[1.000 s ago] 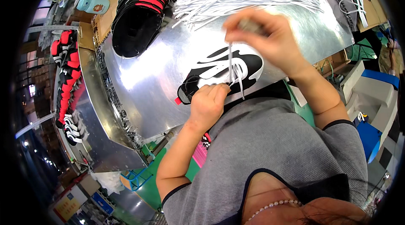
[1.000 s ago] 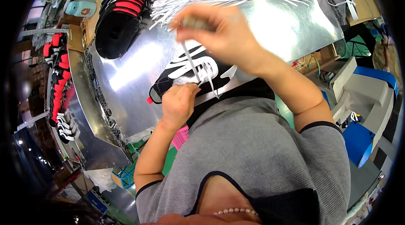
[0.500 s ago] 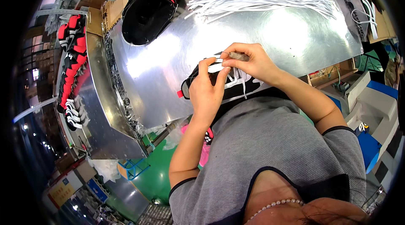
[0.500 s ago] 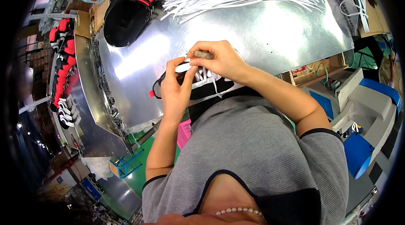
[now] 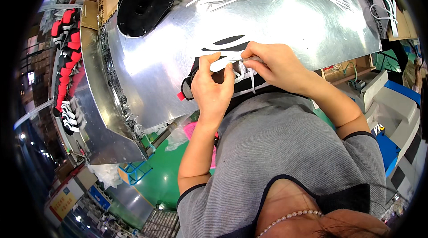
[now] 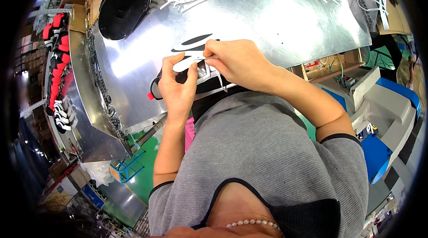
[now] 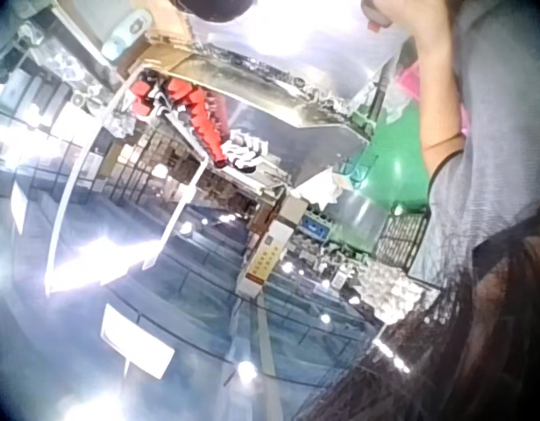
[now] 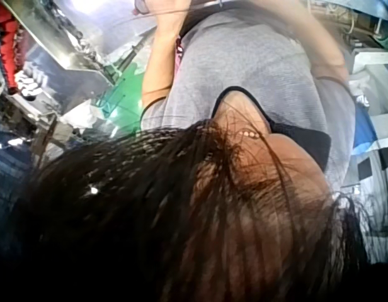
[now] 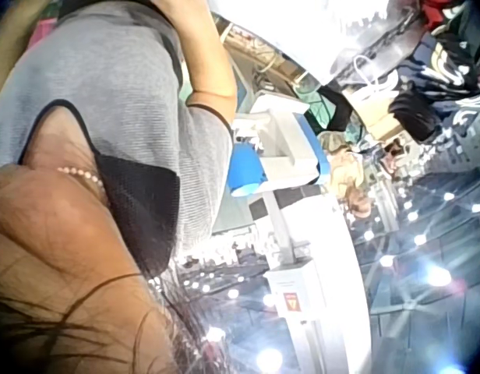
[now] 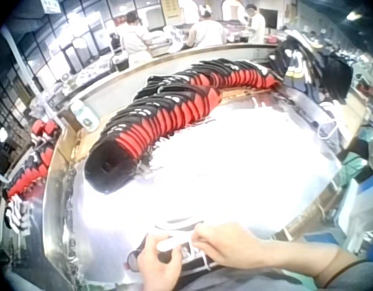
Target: The person takes a large bundle of white shoelaces from a plastic bag, organizes them into smaller groups on a metal table, and then threads a shoelace through the eyelets of a black and white shoe upper.
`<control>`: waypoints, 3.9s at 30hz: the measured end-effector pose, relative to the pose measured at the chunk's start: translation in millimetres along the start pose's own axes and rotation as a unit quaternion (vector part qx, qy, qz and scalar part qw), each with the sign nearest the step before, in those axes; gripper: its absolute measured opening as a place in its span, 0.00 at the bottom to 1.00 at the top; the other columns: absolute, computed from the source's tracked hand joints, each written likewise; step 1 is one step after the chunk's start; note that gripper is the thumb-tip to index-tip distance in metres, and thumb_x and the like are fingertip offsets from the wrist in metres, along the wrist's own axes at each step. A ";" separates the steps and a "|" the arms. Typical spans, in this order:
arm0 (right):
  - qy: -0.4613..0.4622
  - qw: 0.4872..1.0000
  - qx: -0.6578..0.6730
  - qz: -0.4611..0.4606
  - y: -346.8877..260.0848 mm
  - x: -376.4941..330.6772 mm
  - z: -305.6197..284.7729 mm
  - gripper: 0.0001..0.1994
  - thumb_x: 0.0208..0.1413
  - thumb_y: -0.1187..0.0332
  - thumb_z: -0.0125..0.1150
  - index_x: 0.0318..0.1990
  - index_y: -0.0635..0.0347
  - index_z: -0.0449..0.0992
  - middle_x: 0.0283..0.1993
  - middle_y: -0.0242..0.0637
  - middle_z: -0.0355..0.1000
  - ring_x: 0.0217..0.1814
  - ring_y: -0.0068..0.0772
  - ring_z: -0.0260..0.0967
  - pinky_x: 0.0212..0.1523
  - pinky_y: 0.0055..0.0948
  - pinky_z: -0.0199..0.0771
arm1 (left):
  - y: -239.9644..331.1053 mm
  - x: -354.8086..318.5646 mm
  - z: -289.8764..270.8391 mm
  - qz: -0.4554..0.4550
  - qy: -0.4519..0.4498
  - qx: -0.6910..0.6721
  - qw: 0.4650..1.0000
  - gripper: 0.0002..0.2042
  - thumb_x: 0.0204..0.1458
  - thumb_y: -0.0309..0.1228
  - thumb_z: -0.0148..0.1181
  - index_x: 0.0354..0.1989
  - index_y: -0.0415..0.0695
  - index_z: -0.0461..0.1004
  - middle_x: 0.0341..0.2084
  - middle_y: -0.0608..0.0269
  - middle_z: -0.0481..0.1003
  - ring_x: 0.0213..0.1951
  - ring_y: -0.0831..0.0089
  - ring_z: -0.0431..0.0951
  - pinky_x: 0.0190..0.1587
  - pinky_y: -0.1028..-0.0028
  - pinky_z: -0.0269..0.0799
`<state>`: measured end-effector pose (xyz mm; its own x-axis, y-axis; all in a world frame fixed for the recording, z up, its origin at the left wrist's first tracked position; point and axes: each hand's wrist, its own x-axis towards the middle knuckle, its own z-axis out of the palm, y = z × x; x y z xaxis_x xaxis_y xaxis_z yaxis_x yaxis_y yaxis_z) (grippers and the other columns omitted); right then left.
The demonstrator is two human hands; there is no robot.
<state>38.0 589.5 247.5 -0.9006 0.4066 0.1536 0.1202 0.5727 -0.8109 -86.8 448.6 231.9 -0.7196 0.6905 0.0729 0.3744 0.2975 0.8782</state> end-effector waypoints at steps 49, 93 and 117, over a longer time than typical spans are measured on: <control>0.032 0.996 0.007 -0.088 56.7 1.0 -2.3 0.08 0.48 0.71 0.65 0.37 0.56 0.78 0.26 0.31 0.73 0.24 0.35 0.69 0.25 0.31 0.66 | 4.0 42.0 29.2 -0.114 -0.077 -0.152 0.979 0.14 0.50 0.18 0.56 0.46 0.39 0.70 0.21 0.64 0.76 0.24 0.83 0.72 0.28 0.80 0.66; 0.164 0.939 0.214 0.212 24.8 -12.8 -14.3 0.09 0.59 0.67 0.59 0.33 0.65 0.76 0.24 0.25 0.69 0.28 0.11 0.60 0.26 0.18 0.59 | 18.7 17.1 25.1 0.180 -0.084 0.218 0.956 0.12 0.44 0.27 0.69 0.35 0.39 0.73 0.29 0.56 0.75 0.33 0.57 0.76 0.37 0.64 0.70; 0.078 0.971 0.199 0.104 29.1 -22.5 -24.7 0.08 0.57 0.66 0.63 0.37 0.62 0.77 0.28 0.26 0.69 0.24 0.17 0.56 0.26 0.21 0.58 | 15.9 39.2 18.7 0.076 -0.179 0.162 0.967 0.12 0.51 0.28 0.61 0.44 0.41 0.76 0.37 0.49 0.77 0.39 0.52 0.77 0.43 0.63 0.71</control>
<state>72.1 614.6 234.4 -0.7962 0.6046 0.0224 0.0928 0.1586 -0.9830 -98.1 492.7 239.9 -0.4149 0.9094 -0.0291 0.6660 0.3253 0.6713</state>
